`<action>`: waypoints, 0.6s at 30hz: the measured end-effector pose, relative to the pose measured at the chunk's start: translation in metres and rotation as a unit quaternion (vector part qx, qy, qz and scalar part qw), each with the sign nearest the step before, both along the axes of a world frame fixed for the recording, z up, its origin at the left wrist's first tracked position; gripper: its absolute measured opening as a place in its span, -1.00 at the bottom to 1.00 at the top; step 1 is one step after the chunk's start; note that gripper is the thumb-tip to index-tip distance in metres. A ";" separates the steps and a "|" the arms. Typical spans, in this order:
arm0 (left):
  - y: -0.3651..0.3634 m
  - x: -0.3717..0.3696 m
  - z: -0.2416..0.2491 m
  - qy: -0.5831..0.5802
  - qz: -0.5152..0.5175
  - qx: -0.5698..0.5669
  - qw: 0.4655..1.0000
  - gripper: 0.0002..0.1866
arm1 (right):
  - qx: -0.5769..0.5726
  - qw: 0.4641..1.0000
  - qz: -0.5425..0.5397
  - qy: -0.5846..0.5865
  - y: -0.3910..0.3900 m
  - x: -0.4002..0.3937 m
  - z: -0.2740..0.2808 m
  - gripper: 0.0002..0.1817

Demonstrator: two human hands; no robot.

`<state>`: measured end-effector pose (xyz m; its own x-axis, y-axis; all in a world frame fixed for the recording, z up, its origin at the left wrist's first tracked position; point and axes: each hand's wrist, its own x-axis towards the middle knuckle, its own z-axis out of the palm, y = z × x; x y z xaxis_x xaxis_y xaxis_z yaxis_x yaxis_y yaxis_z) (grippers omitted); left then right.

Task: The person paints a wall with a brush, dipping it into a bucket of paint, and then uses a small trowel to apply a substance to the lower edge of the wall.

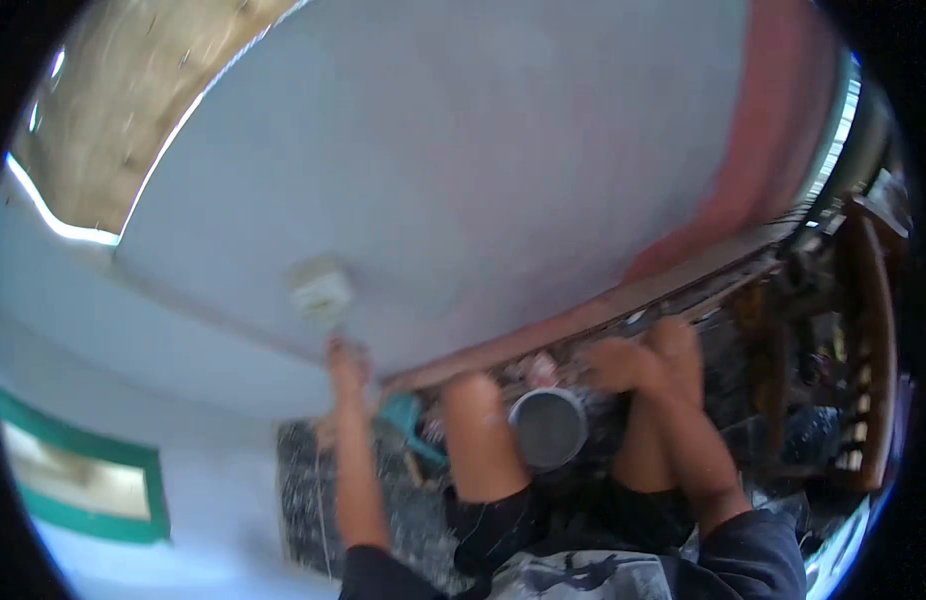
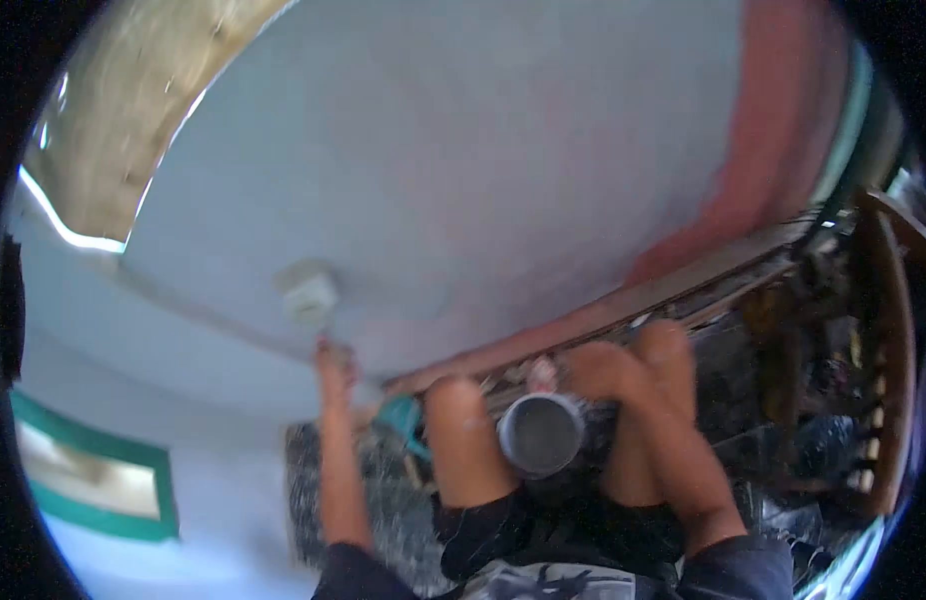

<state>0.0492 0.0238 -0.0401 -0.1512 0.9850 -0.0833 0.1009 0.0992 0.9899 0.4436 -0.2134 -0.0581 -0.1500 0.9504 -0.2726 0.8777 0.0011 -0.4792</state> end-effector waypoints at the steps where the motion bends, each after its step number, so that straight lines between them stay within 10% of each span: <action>1: -0.013 0.008 -0.020 -0.064 -0.026 -0.043 0.997 -0.56 | -0.003 1.000 -0.004 0.012 0.000 -0.001 0.007 -0.60; 10: -0.067 -0.003 -0.130 -0.073 -0.145 -0.303 0.939 -0.55 | 0.013 0.999 -0.024 0.023 0.003 -0.001 0.034 -0.61; 18: -0.022 -0.029 0.078 -0.059 -0.192 -0.253 0.946 -0.67 | 0.004 1.000 -0.015 0.022 0.008 -0.005 0.031 -0.63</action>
